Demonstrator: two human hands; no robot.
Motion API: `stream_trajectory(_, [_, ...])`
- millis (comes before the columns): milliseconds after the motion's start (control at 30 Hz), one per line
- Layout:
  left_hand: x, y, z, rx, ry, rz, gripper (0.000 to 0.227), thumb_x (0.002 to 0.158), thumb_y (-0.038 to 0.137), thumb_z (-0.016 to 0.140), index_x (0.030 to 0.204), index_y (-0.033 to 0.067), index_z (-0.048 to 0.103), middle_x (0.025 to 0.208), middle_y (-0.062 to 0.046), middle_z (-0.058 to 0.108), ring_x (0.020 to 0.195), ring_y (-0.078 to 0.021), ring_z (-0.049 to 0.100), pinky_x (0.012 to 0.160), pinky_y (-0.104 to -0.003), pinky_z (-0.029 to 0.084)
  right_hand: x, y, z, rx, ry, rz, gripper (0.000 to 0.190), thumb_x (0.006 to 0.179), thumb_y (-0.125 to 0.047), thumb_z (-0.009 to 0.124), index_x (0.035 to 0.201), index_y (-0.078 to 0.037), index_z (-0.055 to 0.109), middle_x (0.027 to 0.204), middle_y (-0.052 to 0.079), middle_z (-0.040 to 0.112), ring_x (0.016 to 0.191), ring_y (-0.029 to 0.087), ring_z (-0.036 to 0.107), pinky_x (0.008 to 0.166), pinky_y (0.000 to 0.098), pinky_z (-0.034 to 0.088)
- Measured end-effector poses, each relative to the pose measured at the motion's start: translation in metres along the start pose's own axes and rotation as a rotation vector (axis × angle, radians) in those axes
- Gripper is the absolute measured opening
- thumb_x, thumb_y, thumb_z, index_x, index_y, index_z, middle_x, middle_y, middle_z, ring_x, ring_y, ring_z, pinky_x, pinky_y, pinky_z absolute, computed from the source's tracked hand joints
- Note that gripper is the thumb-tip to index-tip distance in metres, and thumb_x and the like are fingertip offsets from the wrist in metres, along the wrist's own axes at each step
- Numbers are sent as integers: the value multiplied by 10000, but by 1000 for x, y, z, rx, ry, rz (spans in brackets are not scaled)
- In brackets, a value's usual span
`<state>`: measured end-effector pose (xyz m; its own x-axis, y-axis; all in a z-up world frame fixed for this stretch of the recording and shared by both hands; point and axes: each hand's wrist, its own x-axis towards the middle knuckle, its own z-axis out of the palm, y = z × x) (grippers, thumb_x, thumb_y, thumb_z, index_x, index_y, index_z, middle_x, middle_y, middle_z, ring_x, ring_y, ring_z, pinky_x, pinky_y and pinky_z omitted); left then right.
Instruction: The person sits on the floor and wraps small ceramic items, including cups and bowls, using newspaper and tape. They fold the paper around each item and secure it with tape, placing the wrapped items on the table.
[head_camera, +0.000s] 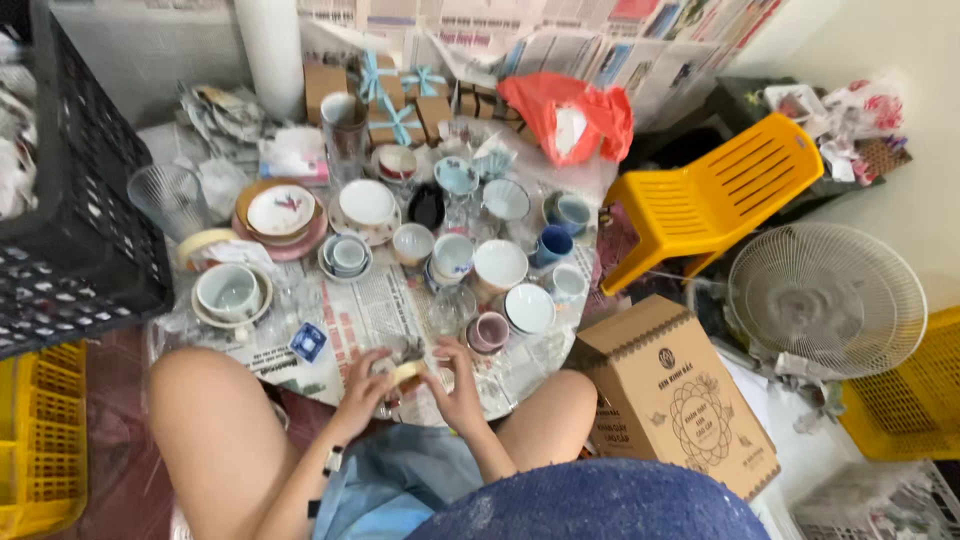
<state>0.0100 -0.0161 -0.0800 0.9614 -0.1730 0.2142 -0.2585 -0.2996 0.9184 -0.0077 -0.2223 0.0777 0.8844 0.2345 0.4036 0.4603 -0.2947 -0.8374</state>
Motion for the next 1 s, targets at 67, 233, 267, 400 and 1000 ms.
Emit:
stream_trajectory(67, [-4, 6, 0, -13, 20, 13, 392, 1005, 382, 557, 1038, 79, 803, 1507, -67, 475, 1488, -301, 290, 1211, -483, 150, -2, 1, -2, -42, -70, 76, 756, 836, -3, 761, 1474, -106, 369, 1393, 204, 525, 1286, 401, 546, 1056, 445, 452])
stream_trajectory(233, [-11, 35, -16, 197, -31, -51, 329, 1026, 339, 487, 993, 104, 714, 1540, -84, 465, 1405, -316, 353, 1202, -509, 178, -5, 5, -9, -310, -155, 262, 780, 882, -24, 680, 1576, -179, 357, 1213, 138, 734, 1064, 327, 737, 889, 416, 575])
stream_trajectory(267, [-10, 42, -19, 229, -14, -9, 283, 1013, 332, 521, 1027, 105, 689, 1537, -108, 463, 1407, -334, 355, 1190, -530, 177, -9, 6, -12, -350, -126, 273, 770, 888, -41, 668, 1576, -180, 351, 1171, 129, 748, 1022, 330, 744, 859, 424, 577])
stream_trajectory(400, [-11, 62, -17, 417, 81, 89, 246, 923, 300, 655, 1091, 125, 610, 1462, -154, 516, 1371, -358, 436, 1157, -559, 236, -32, 21, -23, -551, -128, 330, 726, 905, -117, 642, 1561, -183, 338, 1059, 108, 778, 856, 357, 738, 759, 461, 570])
stream_trajectory(1000, [-14, 70, -41, -106, 140, -152, 747, 821, 121, 792, 1465, 85, 416, 1347, -179, 636, 1292, -299, 594, 1026, -407, 468, 27, 13, 24, -126, -302, 269, 925, 693, -92, 880, 1478, -118, 391, 1152, 125, 723, 1188, 317, 635, 1010, 411, 476])
